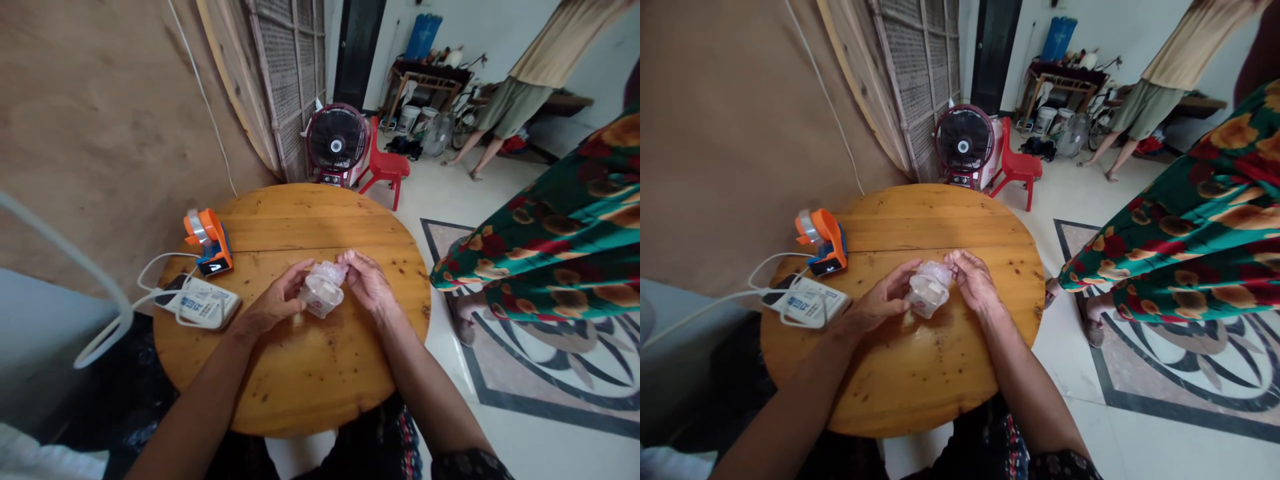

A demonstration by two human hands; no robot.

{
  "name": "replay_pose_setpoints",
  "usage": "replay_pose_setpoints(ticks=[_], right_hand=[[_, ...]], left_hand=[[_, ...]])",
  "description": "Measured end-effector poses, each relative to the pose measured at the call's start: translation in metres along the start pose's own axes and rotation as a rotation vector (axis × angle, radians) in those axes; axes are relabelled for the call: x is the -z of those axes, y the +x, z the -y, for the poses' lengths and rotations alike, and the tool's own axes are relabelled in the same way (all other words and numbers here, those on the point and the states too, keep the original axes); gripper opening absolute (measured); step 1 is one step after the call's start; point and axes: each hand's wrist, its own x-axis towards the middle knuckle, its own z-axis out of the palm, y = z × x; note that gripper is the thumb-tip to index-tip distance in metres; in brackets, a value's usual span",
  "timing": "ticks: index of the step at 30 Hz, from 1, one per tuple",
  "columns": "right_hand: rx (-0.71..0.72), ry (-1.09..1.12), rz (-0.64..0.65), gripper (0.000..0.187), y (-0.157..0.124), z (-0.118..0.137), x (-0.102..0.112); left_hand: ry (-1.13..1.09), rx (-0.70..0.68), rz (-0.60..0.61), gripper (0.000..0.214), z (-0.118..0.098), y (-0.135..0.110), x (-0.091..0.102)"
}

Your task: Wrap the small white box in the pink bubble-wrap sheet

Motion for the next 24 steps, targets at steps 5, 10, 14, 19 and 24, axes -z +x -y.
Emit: replay_pose_setpoints(ticks=[5,10,14,19,24], right_hand=[[-0.022,0.064,-0.039,0.027,0.003,-0.001,0.002],[-0.034,0.106,-0.046,0.028,0.005,-0.003,0.003],[-0.033,0.093,-0.082,0.030,0.006,-0.004,0.004],[-0.043,0.096,-0.110,0.030,0.007,-0.007,0.004],[-0.013,0.075,-0.141,0.033,0.010,-0.010,0.006]], left_hand=[[-0.007,0.019,0.007,0.078,-0.002,0.000,-0.001],[-0.056,0.035,0.010,0.077,-0.005,-0.002,-0.002],[-0.072,0.051,0.007,0.077,-0.008,-0.003,-0.003],[-0.097,0.041,-0.017,0.075,-0.008,-0.002,-0.003],[-0.121,0.040,-0.027,0.077,-0.006,-0.002,-0.003]])
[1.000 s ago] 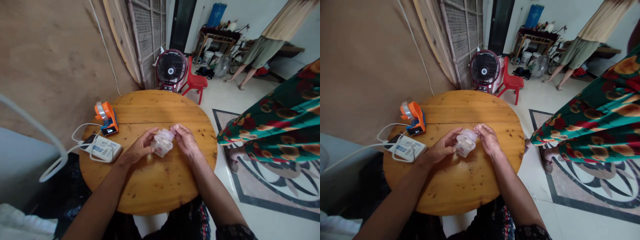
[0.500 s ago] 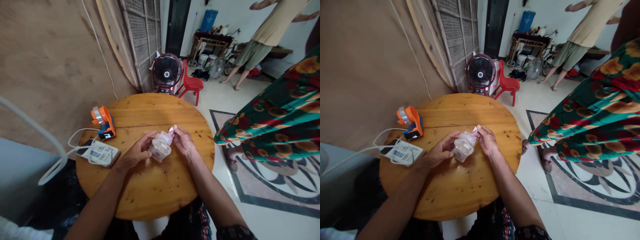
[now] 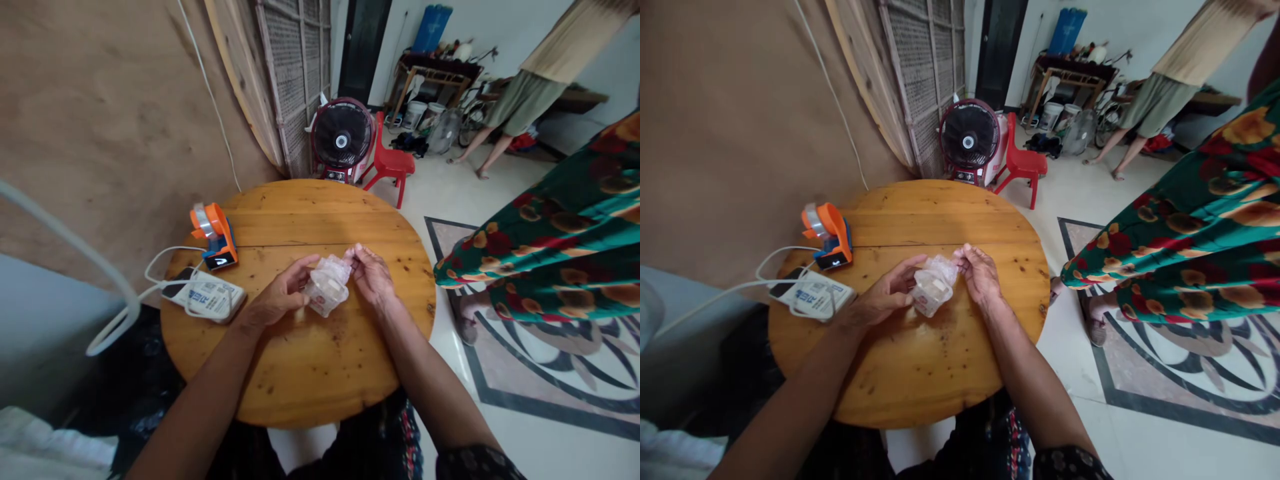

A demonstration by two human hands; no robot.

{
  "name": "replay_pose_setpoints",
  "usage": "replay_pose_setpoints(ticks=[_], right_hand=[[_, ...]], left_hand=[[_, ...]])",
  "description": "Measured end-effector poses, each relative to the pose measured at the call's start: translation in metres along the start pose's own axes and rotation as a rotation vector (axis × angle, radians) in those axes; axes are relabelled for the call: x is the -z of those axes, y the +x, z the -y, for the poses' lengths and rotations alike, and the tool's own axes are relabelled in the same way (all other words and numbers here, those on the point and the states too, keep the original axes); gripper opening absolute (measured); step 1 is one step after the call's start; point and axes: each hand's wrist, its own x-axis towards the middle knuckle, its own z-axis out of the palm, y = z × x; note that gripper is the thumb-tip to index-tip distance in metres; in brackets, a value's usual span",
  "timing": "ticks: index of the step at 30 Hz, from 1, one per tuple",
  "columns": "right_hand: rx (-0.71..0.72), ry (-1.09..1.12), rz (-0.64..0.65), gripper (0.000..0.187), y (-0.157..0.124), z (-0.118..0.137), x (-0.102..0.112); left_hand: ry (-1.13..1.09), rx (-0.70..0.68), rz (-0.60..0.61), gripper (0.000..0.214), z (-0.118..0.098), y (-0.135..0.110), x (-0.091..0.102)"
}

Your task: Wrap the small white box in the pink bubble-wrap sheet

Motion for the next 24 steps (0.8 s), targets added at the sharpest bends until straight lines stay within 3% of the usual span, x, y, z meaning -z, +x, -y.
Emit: replay_pose_setpoints(ticks=[6,10,14,19,24], right_hand=[[-0.113,-0.059,0.202,0.052,-0.006,0.005,-0.005],[-0.119,-0.145,0.321,0.047,-0.015,0.003,-0.011],[-0.153,-0.189,0.239,0.038,-0.015,-0.005,-0.014],[-0.066,-0.116,0.072,0.031,-0.007,-0.018,-0.015],[-0.015,-0.098,0.036,0.030,-0.007,-0.020,-0.016]], left_hand=[[-0.019,-0.051,-0.084,0.077,0.002,0.004,0.000],[0.001,-0.097,-0.166,0.079,0.000,0.006,0.000],[0.087,-0.142,-0.215,0.082,0.002,0.008,-0.003],[0.263,-0.149,-0.215,0.084,0.013,0.013,-0.009],[0.467,-0.177,-0.258,0.083,0.019,0.013,-0.009]])
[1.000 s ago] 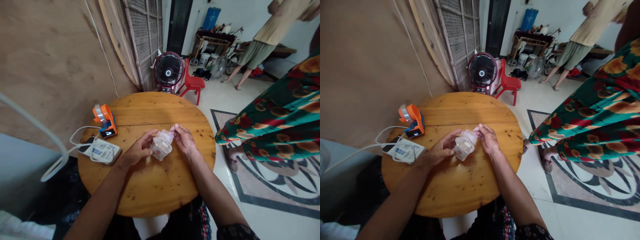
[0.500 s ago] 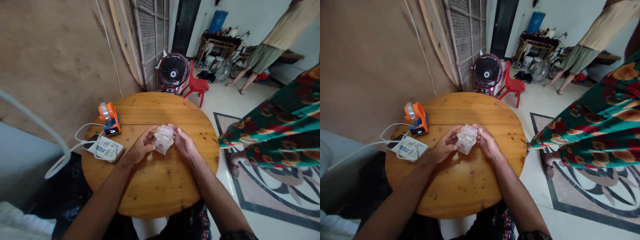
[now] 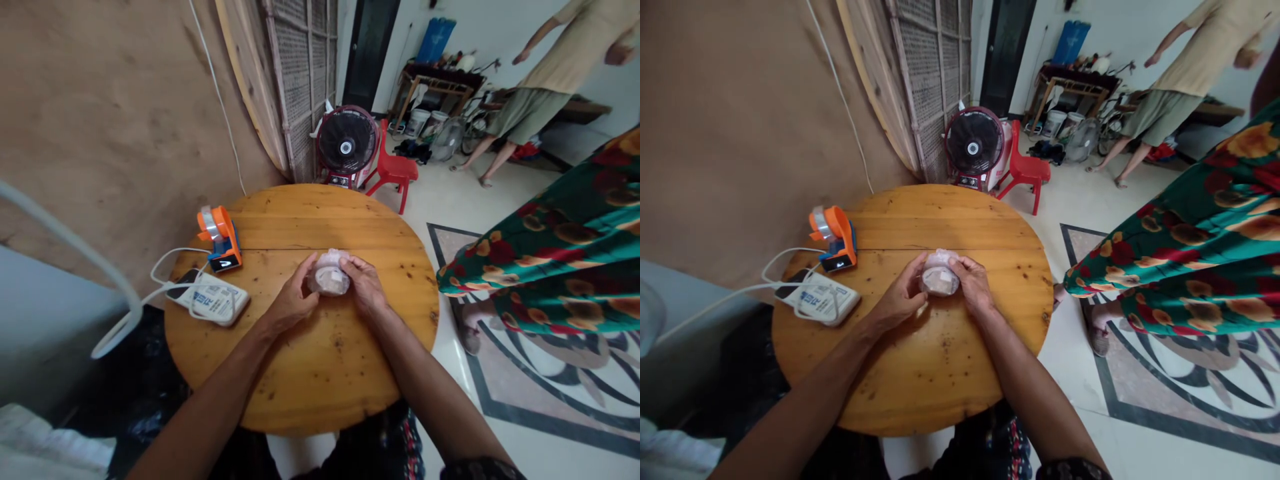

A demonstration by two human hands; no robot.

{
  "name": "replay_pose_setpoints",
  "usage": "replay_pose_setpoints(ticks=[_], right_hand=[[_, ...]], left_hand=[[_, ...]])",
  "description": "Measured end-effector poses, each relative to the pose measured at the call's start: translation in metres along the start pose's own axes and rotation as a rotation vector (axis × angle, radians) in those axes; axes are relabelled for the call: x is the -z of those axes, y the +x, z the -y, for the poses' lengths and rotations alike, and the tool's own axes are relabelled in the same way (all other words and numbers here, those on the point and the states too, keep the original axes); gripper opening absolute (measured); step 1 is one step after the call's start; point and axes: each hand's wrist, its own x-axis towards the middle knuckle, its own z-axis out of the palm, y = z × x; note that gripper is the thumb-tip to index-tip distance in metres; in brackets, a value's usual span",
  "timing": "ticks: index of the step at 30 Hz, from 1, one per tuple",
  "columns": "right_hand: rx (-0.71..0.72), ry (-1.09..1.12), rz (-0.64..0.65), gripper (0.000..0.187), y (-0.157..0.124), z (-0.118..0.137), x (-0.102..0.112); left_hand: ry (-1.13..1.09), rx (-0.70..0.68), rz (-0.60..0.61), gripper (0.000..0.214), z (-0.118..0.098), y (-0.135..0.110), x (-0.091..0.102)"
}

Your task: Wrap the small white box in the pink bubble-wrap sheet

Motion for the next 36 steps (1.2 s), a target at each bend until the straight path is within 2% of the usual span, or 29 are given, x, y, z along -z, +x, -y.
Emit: replay_pose_setpoints(ticks=[3,6,10,13,18,21,25,27,29,32,34,36], right_hand=[[0.023,-0.004,-0.013,0.029,0.000,0.003,0.000],[0.040,-0.029,-0.044,0.028,0.001,0.006,0.003],[0.094,-0.043,-0.070,0.028,0.004,0.011,0.008],[0.110,-0.018,-0.058,0.030,0.007,0.011,0.010],[0.082,-0.015,-0.051,0.036,0.012,0.010,0.008],[0.044,-0.068,-0.014,0.037,0.015,0.019,0.000],[-0.007,-0.167,0.098,0.038,0.034,0.030,-0.015],[-0.011,-0.218,0.081,0.039,0.045,0.030,-0.017],[-0.010,-0.272,-0.016,0.040,0.050,0.028,-0.011],[0.084,-0.405,-0.127,0.038,0.031,0.024,0.008],[0.228,-0.600,-0.077,0.036,0.003,0.022,0.015],[0.315,-0.793,-0.035,0.040,-0.026,0.020,0.010]], left_hand=[[0.070,0.004,0.005,0.084,-0.004,-0.001,0.001],[0.047,0.035,0.042,0.085,-0.008,-0.002,-0.001],[-0.139,0.070,0.131,0.087,-0.005,-0.002,0.000],[-0.301,0.106,0.146,0.089,-0.001,0.000,0.006],[-0.444,0.189,0.046,0.085,-0.001,0.002,0.015],[-0.390,0.239,-0.016,0.069,-0.003,0.005,0.014],[-0.321,0.227,-0.054,0.048,-0.002,0.011,0.009],[-0.285,0.249,-0.100,0.034,0.000,0.013,0.008],[-0.263,0.277,-0.169,0.028,0.004,0.015,0.008],[-0.257,0.281,-0.241,0.028,0.008,0.016,0.007],[-0.249,0.276,-0.262,0.029,0.009,0.017,0.006],[-0.241,0.271,-0.271,0.030,0.008,0.017,0.006]])
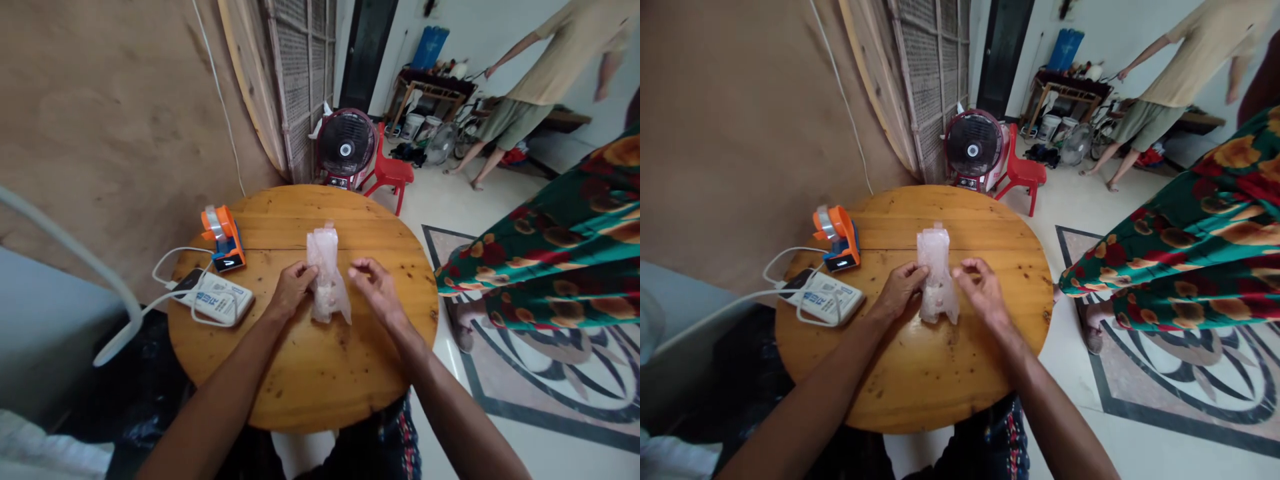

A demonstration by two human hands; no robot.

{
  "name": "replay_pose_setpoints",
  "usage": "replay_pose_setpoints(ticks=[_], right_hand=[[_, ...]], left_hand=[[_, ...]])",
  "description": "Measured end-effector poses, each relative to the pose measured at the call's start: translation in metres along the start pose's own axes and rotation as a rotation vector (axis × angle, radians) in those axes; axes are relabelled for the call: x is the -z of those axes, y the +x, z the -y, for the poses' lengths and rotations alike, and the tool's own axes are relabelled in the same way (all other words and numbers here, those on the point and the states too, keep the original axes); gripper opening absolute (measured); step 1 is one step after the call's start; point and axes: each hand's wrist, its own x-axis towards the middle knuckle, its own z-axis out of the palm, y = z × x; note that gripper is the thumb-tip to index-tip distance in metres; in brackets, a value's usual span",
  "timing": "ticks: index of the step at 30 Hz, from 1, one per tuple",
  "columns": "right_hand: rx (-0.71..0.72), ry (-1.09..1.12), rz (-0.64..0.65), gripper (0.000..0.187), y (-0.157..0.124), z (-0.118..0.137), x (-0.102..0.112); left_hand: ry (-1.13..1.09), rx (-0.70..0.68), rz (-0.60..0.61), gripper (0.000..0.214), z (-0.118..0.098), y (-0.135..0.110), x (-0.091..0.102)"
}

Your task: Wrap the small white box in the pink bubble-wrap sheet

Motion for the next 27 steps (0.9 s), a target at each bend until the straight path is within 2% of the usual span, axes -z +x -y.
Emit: replay_pose_setpoints(ticks=[2,4,5,7,9,13,15,17,19,22,24,27], right_hand=[[0.132,-0.238,0.029,0.058,-0.018,0.012,-0.008],[0.208,-0.451,0.040,0.071,-0.020,0.022,-0.019],[0.211,-0.520,0.035,0.068,-0.017,0.025,-0.023],[0.164,-0.552,0.027,0.045,-0.002,0.025,-0.026],[0.101,-0.432,0.027,0.026,0.015,0.019,-0.022],[-0.108,0.130,0.034,0.031,0.035,0.001,-0.016],[-0.257,0.380,0.007,0.035,0.038,-0.006,-0.018],[-0.356,0.523,-0.030,0.039,0.039,-0.012,-0.021],[-0.403,0.576,-0.040,0.042,0.039,-0.015,-0.022],[-0.383,0.577,0.004,0.043,0.040,-0.016,-0.022],[-0.313,0.525,0.053,0.044,0.039,-0.015,-0.022],[-0.188,0.407,0.100,0.046,0.032,-0.011,-0.023]], left_hand=[[0.010,-0.001,-0.002,0.030,-0.001,-0.001,0.000],[0.009,-0.001,0.005,0.030,-0.001,-0.001,0.001],[0.001,-0.001,0.011,0.030,-0.001,-0.002,0.001],[-0.019,0.001,0.020,0.030,0.000,-0.001,0.003],[-0.026,0.004,0.018,0.030,0.000,0.001,0.004],[-0.006,-0.039,-0.074,0.030,-0.004,0.005,0.006],[0.079,-0.131,-0.194,0.036,-0.009,0.005,0.007],[0.259,-0.275,-0.353,0.037,-0.014,0.001,0.007],[0.477,-0.426,-0.449,0.029,-0.020,-0.005,0.006],[0.692,-0.543,-0.336,0.022,-0.025,-0.012,0.001],[0.727,-0.513,-0.255,0.023,-0.026,-0.013,-0.002],[0.679,-0.420,-0.241,0.024,-0.024,-0.010,-0.003]])
